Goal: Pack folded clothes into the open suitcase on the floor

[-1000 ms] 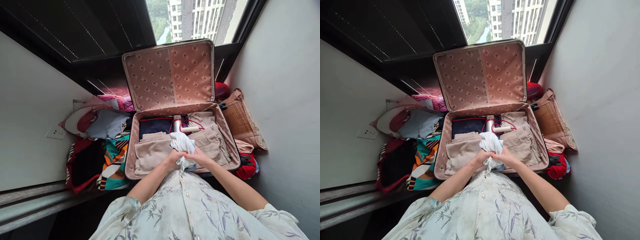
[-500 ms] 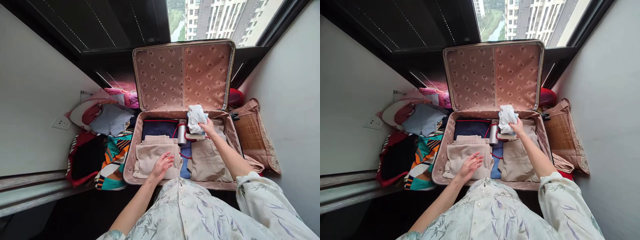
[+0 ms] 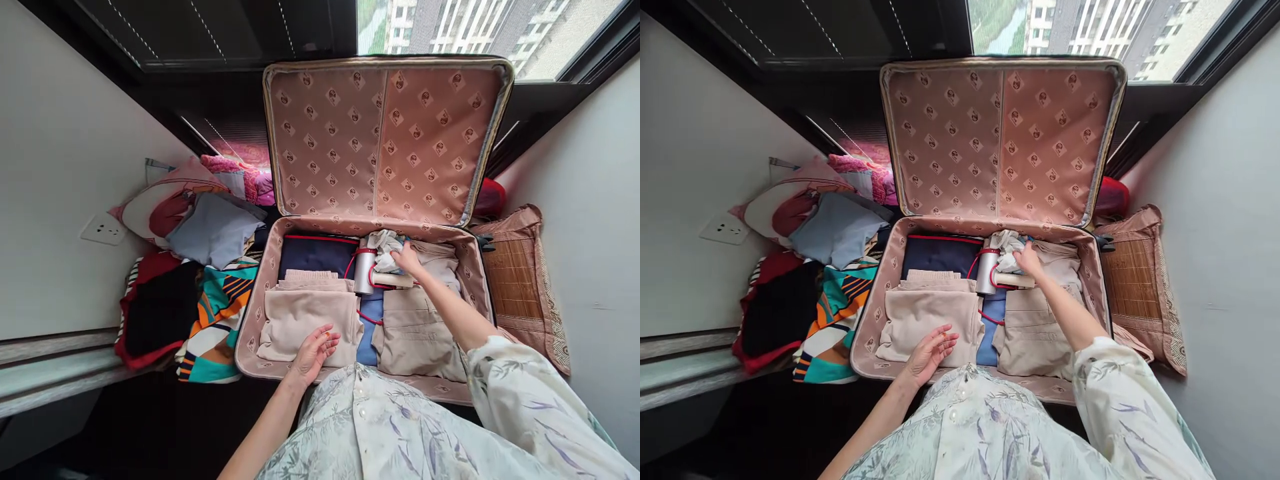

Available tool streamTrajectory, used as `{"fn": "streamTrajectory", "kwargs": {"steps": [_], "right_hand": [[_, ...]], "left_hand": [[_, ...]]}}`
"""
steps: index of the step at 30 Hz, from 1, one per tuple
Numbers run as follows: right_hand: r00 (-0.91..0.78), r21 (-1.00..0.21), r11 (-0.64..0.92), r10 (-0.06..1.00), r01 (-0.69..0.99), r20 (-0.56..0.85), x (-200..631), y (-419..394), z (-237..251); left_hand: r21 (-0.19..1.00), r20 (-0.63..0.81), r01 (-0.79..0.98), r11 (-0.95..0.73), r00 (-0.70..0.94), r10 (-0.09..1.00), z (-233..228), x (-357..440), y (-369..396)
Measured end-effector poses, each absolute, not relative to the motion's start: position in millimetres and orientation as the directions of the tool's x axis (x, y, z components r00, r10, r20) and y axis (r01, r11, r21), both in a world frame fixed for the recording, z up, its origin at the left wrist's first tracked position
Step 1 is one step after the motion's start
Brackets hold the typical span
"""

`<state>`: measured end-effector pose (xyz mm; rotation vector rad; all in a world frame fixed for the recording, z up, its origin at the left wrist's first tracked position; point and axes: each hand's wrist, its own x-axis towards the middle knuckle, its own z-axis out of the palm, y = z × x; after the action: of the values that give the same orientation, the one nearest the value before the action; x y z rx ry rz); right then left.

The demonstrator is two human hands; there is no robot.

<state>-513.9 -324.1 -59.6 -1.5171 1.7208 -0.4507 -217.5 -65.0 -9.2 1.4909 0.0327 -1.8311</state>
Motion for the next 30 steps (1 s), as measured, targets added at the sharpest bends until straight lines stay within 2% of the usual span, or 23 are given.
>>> {"fn": "streamTrajectory", "kwargs": {"steps": [2, 4, 6, 8, 11, 14, 18, 23, 27, 30], "right_hand": [[0.094, -0.537, -0.003, -0.985, -0.844, -0.142, -503, -313, -51], [0.329, -0.367, -0.303, -0.944, -0.88, -0.011, -495, -305, -48], [0.513, -0.271, -0.483, -0.858, -0.832, -0.044, -494, -304, -54], [0.509, -0.242, -0.464, -0.842, -0.852, -0.179, -498, -310, -68], [0.375, -0.24, -0.302, -0.848, -0.922, -0.373, -506, -320, -89], [0.35, -0.25, -0.264, -0.84, -0.932, -0.416, -505, -323, -96], [0.308, -0.202, -0.244, -0.861, -0.948, -0.405, -498, -319, -91], [0.336, -0.167, -0.294, -0.869, -0.941, -0.363, -496, -317, -90], [0.348, -0.078, -0.34, -0.927, -0.937, -0.139, -486, -291, -77], [0.311, -0.091, -0.306, -0.95, -0.948, -0.038, -478, -247, -67]], "left_hand": [[0.435, -0.853, 0.546, -0.717, -0.005, -0.522, -8, -217, -67], [0.442, -0.856, 0.534, -0.721, 0.011, -0.517, -7, -217, -67], [0.446, -0.857, 0.526, -0.724, 0.017, -0.515, -6, -217, -65], [0.444, -0.859, 0.518, -0.731, 0.015, -0.512, -6, -217, -62], [0.442, -0.86, 0.506, -0.741, 0.005, -0.51, -7, -218, -59], [0.444, -0.858, 0.499, -0.744, -0.002, -0.513, -8, -220, -58], [0.471, -0.836, 0.485, -0.737, -0.022, -0.549, -2, -224, -57], [0.581, -0.745, 0.461, -0.671, -0.032, -0.667, 15, -193, -58], [0.736, -0.631, 0.451, -0.505, 0.189, -0.752, 30, -123, -79], [0.855, -0.508, 0.348, -0.384, 0.416, -0.754, 36, -57, -115]]}}
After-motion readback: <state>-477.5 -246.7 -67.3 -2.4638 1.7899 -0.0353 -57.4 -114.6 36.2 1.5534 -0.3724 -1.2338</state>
